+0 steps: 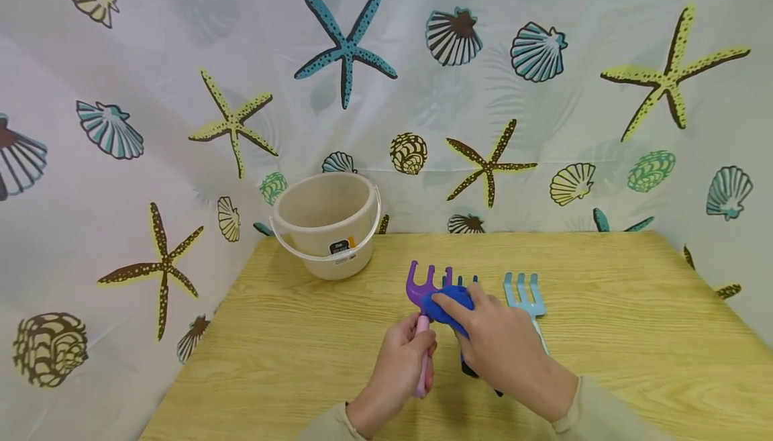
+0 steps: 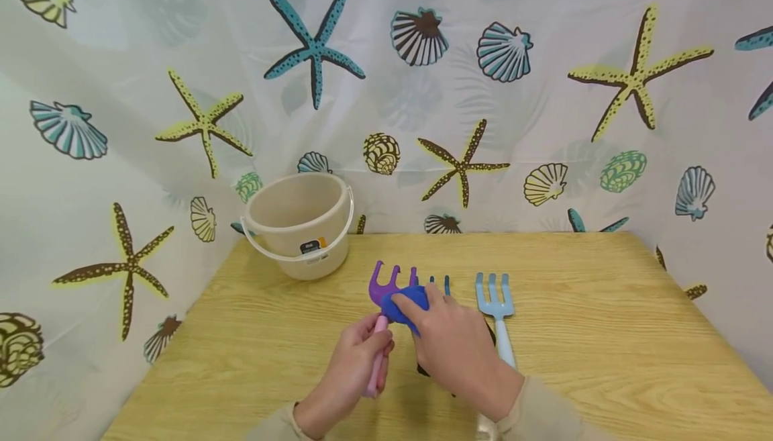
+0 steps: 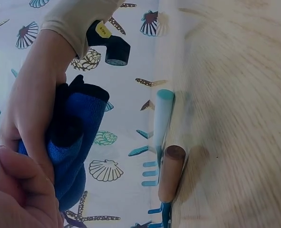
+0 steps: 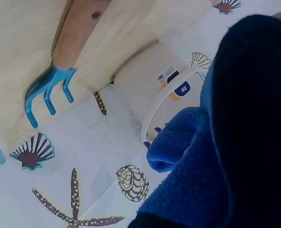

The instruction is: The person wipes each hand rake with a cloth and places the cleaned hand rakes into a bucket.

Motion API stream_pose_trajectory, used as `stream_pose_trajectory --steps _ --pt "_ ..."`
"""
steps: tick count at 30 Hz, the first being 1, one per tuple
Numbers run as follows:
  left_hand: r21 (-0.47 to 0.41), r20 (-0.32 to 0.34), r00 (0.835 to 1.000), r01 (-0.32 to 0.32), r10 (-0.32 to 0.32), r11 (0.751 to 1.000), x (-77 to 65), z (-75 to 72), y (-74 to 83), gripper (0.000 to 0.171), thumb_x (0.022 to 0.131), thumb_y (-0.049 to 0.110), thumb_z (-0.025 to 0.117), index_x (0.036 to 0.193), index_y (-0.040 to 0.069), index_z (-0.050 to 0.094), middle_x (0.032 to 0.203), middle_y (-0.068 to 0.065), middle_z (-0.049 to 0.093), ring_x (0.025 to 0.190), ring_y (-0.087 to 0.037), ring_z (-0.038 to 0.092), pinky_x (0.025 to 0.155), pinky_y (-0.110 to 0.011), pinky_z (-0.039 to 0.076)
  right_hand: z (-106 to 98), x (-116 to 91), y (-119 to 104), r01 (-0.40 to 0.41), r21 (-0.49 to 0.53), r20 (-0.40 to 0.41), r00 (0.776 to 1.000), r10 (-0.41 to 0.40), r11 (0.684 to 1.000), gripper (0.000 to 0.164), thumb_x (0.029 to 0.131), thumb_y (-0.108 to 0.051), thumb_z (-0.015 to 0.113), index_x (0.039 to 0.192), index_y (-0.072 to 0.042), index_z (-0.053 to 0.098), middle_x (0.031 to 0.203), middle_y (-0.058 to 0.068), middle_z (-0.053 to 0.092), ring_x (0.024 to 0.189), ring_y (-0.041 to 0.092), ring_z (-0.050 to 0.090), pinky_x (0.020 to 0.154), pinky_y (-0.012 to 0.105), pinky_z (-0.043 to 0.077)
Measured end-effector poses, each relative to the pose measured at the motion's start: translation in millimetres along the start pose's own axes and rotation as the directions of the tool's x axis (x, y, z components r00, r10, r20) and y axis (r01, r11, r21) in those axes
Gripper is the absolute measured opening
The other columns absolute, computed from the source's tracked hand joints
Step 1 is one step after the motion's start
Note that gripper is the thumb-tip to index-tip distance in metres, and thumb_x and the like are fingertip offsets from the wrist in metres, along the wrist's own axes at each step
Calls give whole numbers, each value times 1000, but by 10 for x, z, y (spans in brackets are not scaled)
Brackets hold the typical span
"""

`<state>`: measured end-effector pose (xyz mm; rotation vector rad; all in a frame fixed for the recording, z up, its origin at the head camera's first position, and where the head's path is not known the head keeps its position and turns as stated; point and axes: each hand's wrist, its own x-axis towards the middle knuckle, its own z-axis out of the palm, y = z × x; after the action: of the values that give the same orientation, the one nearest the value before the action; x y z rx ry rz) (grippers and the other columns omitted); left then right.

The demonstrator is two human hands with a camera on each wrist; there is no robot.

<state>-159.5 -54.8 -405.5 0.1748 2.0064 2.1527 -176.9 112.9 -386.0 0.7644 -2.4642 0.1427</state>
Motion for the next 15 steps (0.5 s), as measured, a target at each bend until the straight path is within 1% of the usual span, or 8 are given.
stream_pose_trajectory --steps 2,4,6,7,9,11,13,15 --pt "6 -3 1000 -6 6 1000 -1 -7 1 34 94 9 49 124 -6 47 67 -2 51 35 -13 43 29 -21 38 -11 33 38 -3 -28 5 1000 3 1000 49 75 -19 70 124 -26 63 96 18 60 56 19 54 31 27 43" --pt "23 2 1000 -4 4 1000 -16 -6 1 32 93 9 50 122 -6 50 66 -2 51 35 -13 43 30 -22 38 -27 65 94 2 -60 9 1000 -2 998 52 74 -18 71 124 -25 63 95 19 59 55 21 53 31 29 44" --pt "49 19 1000 4 -5 999 -34 5 3 34 93 9 50 124 -5 50 67 -2 51 35 -13 43 30 -21 38 -44 97 157 2 -89 14 1000 -1 996 55 71 -16 75 124 -24 64 93 19 58 55 23 53 31 31 45" --pt "60 31 999 8 -9 998 -43 11 2 35 93 10 50 125 -4 49 68 -2 51 35 -13 44 30 -21 39 -54 112 183 2 -102 17 1000 -1 995 56 70 -16 77 124 -24 64 94 20 57 56 25 54 32 33 46" --pt "75 51 999 9 -13 997 -59 29 9 33 93 10 50 123 -2 51 68 -3 51 35 -14 44 30 -22 39 -75 137 204 8 -104 22 1000 -6 995 59 66 -15 81 122 -24 65 96 21 57 61 29 57 37 38 51" --pt "79 64 998 7 -12 997 -64 40 13 28 93 10 50 119 0 53 66 -3 50 34 -15 43 30 -22 38 -99 148 170 24 -82 32 999 -21 996 58 66 -11 79 121 -25 65 98 22 58 67 31 59 39 39 53" --pt "85 67 998 -1 -5 996 -64 43 10 17 93 9 50 106 0 56 59 -3 49 33 -15 43 29 -22 37 -124 153 93 64 -56 44 997 -61 996 55 68 -10 78 119 -27 66 101 22 59 71 32 61 41 40 55" --pt "95 68 998 -2 -5 996 -65 42 3 9 92 8 50 92 2 55 52 -3 47 32 -15 42 29 -22 35 -145 155 9 109 -34 59 992 -107 993 53 70 -10 76 118 -29 66 104 23 60 74 34 62 43 41 55"
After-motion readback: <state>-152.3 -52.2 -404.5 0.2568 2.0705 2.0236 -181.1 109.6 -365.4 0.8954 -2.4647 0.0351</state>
